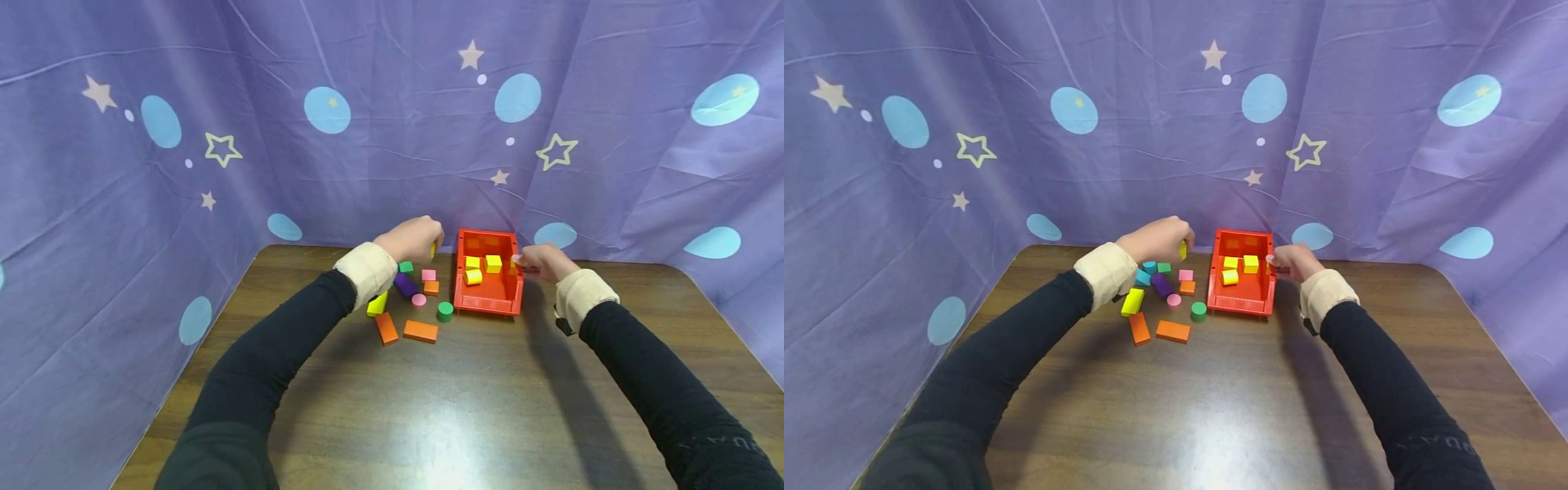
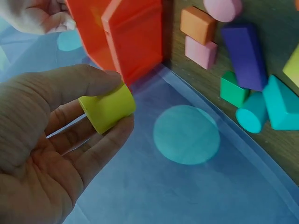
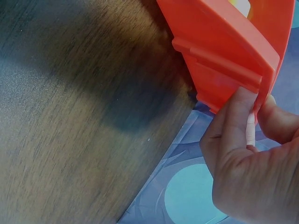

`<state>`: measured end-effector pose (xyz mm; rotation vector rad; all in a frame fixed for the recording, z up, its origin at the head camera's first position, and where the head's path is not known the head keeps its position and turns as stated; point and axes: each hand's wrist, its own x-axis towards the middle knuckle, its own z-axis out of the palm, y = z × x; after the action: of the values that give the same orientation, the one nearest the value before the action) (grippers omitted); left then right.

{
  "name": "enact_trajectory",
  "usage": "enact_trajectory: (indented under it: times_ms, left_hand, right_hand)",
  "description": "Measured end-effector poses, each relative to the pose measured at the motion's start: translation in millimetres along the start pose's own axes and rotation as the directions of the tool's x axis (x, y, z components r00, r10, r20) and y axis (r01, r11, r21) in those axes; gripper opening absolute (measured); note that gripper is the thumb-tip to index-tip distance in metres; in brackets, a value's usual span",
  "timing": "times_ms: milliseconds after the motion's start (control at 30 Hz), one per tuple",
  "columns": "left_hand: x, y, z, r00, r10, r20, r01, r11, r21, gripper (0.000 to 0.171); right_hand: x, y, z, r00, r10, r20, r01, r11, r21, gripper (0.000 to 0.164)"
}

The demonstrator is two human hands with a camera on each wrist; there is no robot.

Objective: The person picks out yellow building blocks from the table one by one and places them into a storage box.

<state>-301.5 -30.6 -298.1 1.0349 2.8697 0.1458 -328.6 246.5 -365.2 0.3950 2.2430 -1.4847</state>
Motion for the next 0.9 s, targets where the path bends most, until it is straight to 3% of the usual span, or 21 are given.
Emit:
enact_trajectory:
  times_ms: [400,667,900]
  left_hand:
    - [19.2,18.6,1.5,0.998,0.069,-0.002,-0.069,0.998,0.015,0.02]
    - [31.8,26.1,2.0,0.997,0.075,0.02,-0.075,0.997,0.003,0.021]
    - [41.0,36.3,3.0,0.997,0.069,0.025,-0.069,0.998,0.006,0.017]
  right_hand:
    - [2,3,0,1.0,-0.018,0.015,0.018,1.0,0.02,0.019]
    - [1,0,1,1.0,-0.007,-0.016,0.007,1.0,-0.01,0.015]
    - [2,1,1,1.0,-0.002,0.002,0.002,1.0,-0.008,0.013]
